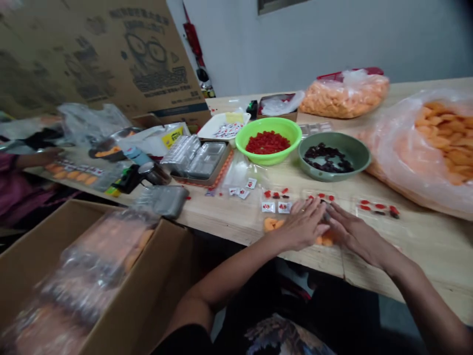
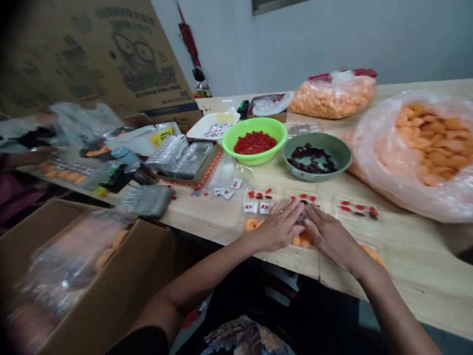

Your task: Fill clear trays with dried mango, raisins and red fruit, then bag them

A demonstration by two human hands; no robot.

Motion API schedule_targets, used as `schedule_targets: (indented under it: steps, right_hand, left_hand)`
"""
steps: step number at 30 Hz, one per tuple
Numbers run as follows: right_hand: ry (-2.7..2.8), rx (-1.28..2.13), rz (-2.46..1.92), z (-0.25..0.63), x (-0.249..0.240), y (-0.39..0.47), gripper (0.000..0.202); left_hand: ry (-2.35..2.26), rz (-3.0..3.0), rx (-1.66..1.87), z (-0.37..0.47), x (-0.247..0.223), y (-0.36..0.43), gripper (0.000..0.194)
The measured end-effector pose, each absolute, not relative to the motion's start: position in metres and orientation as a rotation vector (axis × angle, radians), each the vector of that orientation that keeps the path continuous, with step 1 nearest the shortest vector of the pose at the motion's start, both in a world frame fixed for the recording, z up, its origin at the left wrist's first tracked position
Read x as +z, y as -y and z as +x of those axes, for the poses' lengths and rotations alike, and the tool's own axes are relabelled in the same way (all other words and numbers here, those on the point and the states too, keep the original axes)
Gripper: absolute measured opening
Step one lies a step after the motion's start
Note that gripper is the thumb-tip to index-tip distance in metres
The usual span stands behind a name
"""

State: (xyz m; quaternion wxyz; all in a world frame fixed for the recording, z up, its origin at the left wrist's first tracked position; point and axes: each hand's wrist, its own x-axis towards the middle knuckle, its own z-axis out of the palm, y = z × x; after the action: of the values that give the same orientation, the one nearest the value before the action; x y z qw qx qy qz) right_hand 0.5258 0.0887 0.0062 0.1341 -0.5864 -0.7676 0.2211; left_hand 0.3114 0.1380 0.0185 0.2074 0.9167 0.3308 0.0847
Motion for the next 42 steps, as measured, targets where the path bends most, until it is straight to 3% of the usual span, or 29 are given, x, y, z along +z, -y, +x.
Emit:
schedule_targets:
  steps: [3, 7, 12, 18, 22, 26, 29, 34, 38, 42]
  right_hand:
    - [2.223, 0.547, -1.637, 0.488, 0.028, -0.131, 0.049]
    - [2.503, 0.618, -1.478, 0.390, 0.054, -0.202, 0.041]
    - [2.568, 0.632, -1.547, 0.284, 0.051, -0.256, 0.028]
    - [2.378, 0.701, -1.706, 0.258, 0.036, -0.280, 0.028]
    - [2.274, 0.733, -1.685, 0.300, 0.050, -0.285, 0.030]
    - [2.086, 0.689, -1.768, 0.401, 0.075, -0.242, 0.031]
    - [1.914, 0.611, -1.854, 0.501, 0.079, -0.183, 0.029]
    - [1.393, 0.395, -2.187, 0.630, 0.053, -0.099, 0.028]
    - [1.351, 0.353, -2.291, 0.658, 0.028, -0.070, 0.031]
    - [1.520, 0.263, -2.243, 0.660, 0.016, -0.055, 0.037]
  left_hand:
    - [-1.328, 2.472, 0.444, 0.262, 0.028, -0.168, 0.044]
    - [-1.866, 2.356, 0.130, 0.186, 0.024, -0.207, 0.030]
    - [-1.876, 2.393, -0.234, 0.143, 0.011, -0.224, 0.033]
    - [-1.911, 2.438, -0.145, 0.121, -0.006, -0.241, 0.035]
    - [-1.803, 2.571, 0.392, 0.113, -0.013, -0.255, 0.035]
    - [-1.698, 2.241, 0.869, 0.148, 0.011, -0.243, 0.029]
    - [-1.411, 2.058, 0.653, 0.216, 0.035, -0.216, 0.038]
    - [-1.014, 2.030, 0.279, 0.370, 0.049, -0.172, 0.037]
    - [-1.065, 2.169, 0.119, 0.452, 0.047, -0.154, 0.041]
    - [-1.206, 2.432, -0.109, 0.469, 0.047, -0.147, 0.043]
